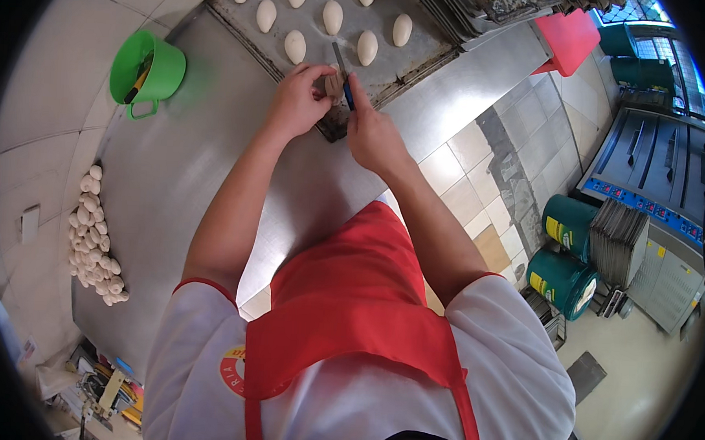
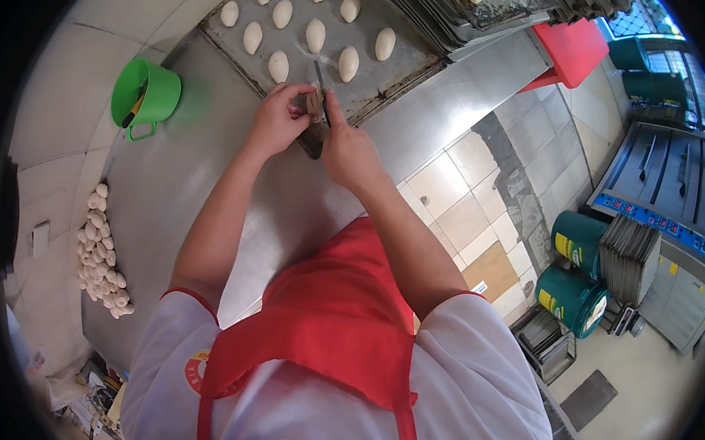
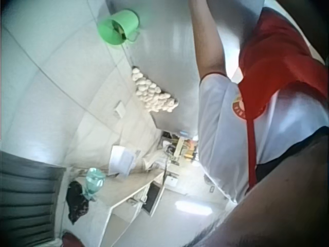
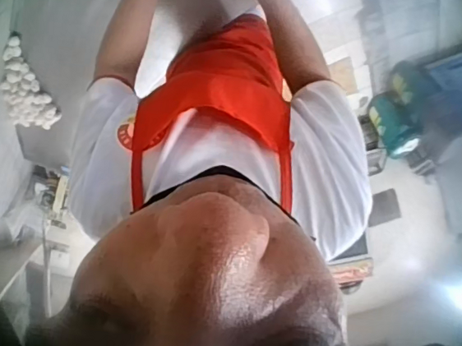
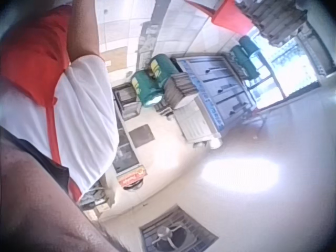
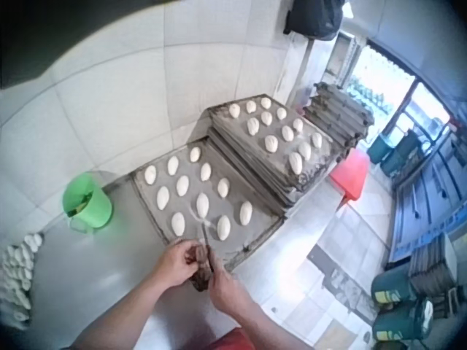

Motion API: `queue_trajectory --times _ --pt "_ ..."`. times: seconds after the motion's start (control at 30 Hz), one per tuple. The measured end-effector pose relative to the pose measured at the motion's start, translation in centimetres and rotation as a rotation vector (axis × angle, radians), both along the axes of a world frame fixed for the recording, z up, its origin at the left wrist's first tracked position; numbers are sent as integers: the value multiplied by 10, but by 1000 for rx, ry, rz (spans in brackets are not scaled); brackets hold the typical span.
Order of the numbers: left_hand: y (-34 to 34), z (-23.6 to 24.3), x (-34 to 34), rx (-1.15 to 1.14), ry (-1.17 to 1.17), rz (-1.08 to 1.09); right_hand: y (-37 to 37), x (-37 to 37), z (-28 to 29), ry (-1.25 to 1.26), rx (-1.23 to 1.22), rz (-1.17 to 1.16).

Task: The person shapes dough balls by hand, places them onto metal baking trays, and uses a knife to score the surface of each piece. They then apply a liquid coating to the dough with a brush and place the trays into a commercial oven rack.

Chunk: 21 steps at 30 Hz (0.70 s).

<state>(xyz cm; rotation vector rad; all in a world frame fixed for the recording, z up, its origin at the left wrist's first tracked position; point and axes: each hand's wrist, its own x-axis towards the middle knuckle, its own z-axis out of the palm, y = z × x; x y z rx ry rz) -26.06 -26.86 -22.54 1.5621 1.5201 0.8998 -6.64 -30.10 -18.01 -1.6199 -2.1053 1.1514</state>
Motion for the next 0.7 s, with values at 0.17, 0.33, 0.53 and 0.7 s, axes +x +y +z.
queue_trajectory --times 0.17,0.33,0.53,0.7 --pt "-2 2 -2 -105 -30 30 -45 38 22 -13 -124 33" --pt "41 13 12 133 299 73 30 21 18 15 4 -88" --pt "81 -27 30 115 367 58 39 20 -10 -82 54 -27" --pt "78 -26 33 73 212 104 6 42 13 -63 -36 -33"
